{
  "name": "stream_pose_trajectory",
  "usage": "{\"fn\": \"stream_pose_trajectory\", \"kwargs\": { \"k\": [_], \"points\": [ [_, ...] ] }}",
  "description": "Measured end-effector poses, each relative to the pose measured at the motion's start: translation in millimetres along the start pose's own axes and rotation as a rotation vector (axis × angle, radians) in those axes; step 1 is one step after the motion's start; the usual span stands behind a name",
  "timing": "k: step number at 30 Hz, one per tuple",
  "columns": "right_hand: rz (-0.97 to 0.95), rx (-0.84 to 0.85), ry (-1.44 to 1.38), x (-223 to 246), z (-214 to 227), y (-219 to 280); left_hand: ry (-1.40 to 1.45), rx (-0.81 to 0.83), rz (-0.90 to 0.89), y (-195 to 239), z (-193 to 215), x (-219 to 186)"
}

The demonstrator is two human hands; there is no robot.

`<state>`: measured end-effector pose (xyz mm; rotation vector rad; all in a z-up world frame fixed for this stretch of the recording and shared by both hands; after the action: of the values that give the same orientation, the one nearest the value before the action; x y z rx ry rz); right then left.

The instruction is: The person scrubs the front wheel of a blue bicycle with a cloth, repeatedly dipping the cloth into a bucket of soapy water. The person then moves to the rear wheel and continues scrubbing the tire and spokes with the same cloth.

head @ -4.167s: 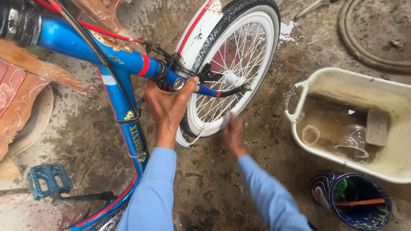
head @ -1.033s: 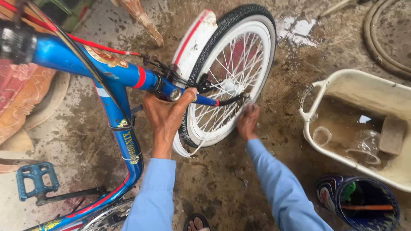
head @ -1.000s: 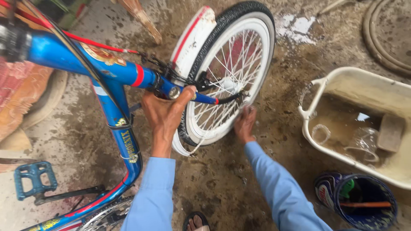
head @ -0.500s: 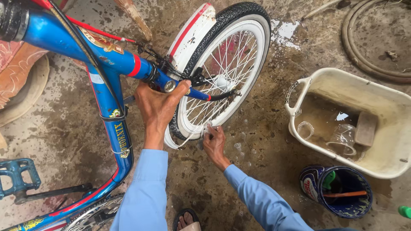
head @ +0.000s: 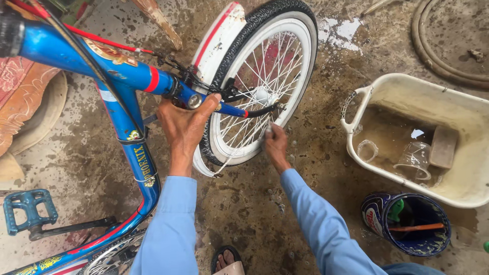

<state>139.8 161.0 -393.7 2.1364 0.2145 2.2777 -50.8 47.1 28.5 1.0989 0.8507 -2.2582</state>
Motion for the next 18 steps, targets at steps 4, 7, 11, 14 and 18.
{"fn": "stream_pose_trajectory", "kwargs": {
  "k": [4,7,11,14,18],
  "points": [
    [0.385,0.035,0.307,8,-12,-10,-0.028,0.005,-0.018,0,-1,-2],
    [-0.035,0.144,-0.125,-34,-11,-19,0.029,-0.005,0.016,1,-2,-1],
    [-0.146,0.027,-0.173,-39,16,-16,0.002,0.022,0.037,2,-5,-2],
    [-0.059,0.090,-0.359,-18,20,-15,0.023,0.014,0.040,2,-4,-2],
    [-0.175,0.262,-0.279,-13,10,-15,0.005,0.009,0.027,2,-5,-2]
  ]
}}
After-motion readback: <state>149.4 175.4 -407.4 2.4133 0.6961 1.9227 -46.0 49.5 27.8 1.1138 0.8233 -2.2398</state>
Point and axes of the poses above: each hand's wrist, its own y-axis away from the middle knuckle, its own z-axis out of the back of the hand, x = y × z, the point moved 8 cm from there along -y, towards the middle knuckle, and after that the axes turned 9 degrees about -y, right-handed, at the moved point
